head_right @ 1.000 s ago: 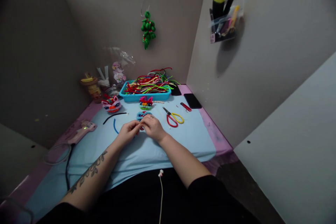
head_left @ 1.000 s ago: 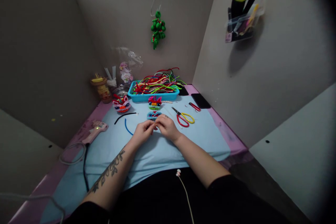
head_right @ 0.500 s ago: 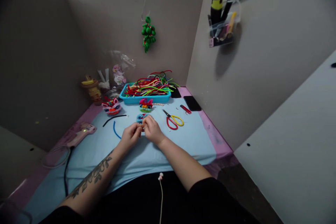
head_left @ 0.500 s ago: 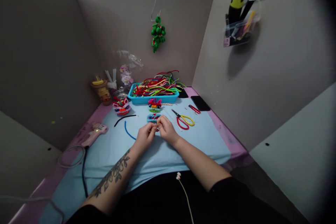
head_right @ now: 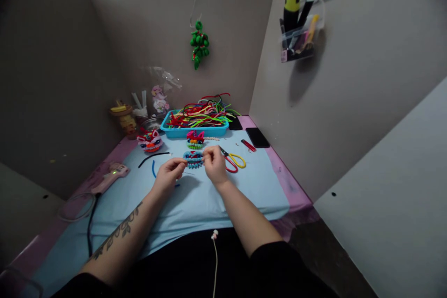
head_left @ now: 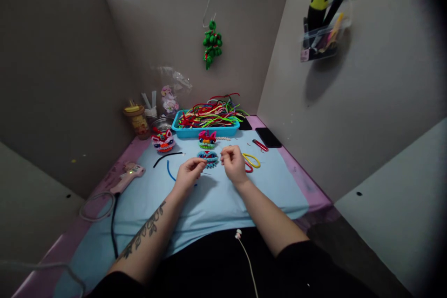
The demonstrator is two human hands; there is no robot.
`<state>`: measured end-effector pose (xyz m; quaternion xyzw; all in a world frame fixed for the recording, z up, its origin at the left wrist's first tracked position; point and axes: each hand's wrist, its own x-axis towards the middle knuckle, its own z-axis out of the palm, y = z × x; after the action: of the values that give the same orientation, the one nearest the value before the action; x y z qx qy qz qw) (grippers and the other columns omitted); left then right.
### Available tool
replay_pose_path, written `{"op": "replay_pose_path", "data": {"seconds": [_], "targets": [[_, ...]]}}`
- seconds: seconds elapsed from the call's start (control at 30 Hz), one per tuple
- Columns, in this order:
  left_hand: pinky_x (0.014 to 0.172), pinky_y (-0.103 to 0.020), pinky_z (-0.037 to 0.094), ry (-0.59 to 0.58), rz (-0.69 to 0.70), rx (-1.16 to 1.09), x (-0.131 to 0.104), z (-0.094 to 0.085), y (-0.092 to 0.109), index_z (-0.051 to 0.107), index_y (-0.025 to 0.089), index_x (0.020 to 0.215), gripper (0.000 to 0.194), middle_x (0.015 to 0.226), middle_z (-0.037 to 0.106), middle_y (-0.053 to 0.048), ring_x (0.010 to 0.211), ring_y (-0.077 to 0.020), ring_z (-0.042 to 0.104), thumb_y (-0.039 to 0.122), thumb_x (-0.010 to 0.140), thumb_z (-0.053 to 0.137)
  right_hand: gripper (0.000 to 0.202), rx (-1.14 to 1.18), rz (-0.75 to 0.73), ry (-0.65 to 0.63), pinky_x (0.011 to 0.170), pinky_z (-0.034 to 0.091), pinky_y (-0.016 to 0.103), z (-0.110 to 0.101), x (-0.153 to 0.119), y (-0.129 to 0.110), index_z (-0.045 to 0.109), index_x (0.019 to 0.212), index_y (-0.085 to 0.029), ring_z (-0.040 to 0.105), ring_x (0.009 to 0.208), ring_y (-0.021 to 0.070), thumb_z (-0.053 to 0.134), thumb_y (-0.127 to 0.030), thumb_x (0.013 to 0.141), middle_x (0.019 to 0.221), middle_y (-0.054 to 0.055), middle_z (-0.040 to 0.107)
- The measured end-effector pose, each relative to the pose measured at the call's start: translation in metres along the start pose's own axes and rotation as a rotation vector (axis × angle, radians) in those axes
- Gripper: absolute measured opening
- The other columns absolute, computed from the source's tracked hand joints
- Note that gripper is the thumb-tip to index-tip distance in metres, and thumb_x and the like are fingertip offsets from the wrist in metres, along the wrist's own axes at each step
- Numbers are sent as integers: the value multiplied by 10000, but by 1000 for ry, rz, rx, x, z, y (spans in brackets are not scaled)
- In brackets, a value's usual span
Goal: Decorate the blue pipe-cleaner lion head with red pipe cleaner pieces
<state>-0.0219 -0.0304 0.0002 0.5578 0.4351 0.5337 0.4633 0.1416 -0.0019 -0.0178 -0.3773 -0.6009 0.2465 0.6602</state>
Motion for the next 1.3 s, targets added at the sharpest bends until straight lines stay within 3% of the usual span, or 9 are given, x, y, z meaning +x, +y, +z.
{"op": "replay_pose_path", "data": {"seconds": [0.13, 0.27, 0.37, 0.47, 0.57, 0.7, 0.83, 1.07, 1.3], "targets": [[426, -184, 279, -64, -187, -296, 5, -5, -1, 680, 141, 803, 340, 630, 591, 9, 464, -47, 403, 361, 567, 785, 122, -171, -4, 217, 661, 484, 298, -20, 16, 9, 472, 922, -208, 563, 686, 147, 518, -216, 810, 800, 9, 562], [458, -169, 334, -61, -276, -452, 4, -7, -2, 684, 133, 780, 349, 665, 627, -18, 547, -69, 511, 277, 505, 843, 372, -557, -27, 134, 977, 364, 461, -31, 25, 13, 541, 1057, -161, 448, 1142, 270, 548, -113, 689, 1177, 136, 532], [467, -156, 367, -39, -318, -540, 5, -10, 0, 662, 134, 757, 336, 654, 622, -12, 581, -81, 548, 206, 490, 853, 362, -633, -78, 82, 996, 345, 455, -26, 20, 9, 565, 1073, -142, 432, 1151, 276, 560, -127, 712, 1177, 146, 535], [440, -134, 370, -7, -328, -645, 8, -18, 3, 627, 145, 773, 335, 651, 606, 9, 571, -73, 548, 155, 513, 838, 164, -533, -176, -167, 880, 428, 340, -13, 8, 2, 612, 932, -175, 541, 942, 198, 500, -151, 815, 928, 72, 619], [416, -118, 371, 32, -279, -768, 14, -30, 6, 581, 155, 780, 300, 680, 596, 26, 562, -58, 543, 141, 580, 803, 133, -529, -211, -487, 794, 438, 269, 2, -7, -3, 630, 843, -193, 564, 843, 157, 499, -178, 852, 849, 35, 629], [412, -121, 394, 90, -261, -822, 17, -39, 5, 549, 159, 757, 251, 721, 601, 24, 598, -67, 567, 188, 649, 775, 118, -725, -150, -642, 755, 428, 256, 17, -18, -5, 639, 885, -202, 574, 852, 159, 528, -233, 859, 906, 42, 635], [404, -135, 391, 92, -296, -783, 16, -35, 4, 585, 151, 756, 286, 742, 610, 9, 580, -74, 555, 250, 605, 806, 109, -785, -136, -602, 724, 436, 259, 20, -20, -7, 632, 870, -200, 583, 823, 165, 528, -231, 855, 902, 49, 630], [420, -144, 318, -85, -408, -411, 8, -23, 1, 660, 116, 807, 358, 712, 589, -14, 547, -61, 495, 332, 569, 816, 142, -369, -421, -283, 773, 484, 308, 16, -20, -15, 600, 962, -197, 571, 882, 182, 490, -231, 879, 890, 72, 609], [417, -183, 186, -174, -311, -82, 7, -21, -10, 626, 112, 694, 376, 505, 407, 57, 427, -36, 301, 463, 614, 736, 105, -292, -408, -296, 764, 501, 324, 18, -16, -14, 642, 889, -203, 562, 856, 179, 543, -225, 860, 849, 60, 573]]}}
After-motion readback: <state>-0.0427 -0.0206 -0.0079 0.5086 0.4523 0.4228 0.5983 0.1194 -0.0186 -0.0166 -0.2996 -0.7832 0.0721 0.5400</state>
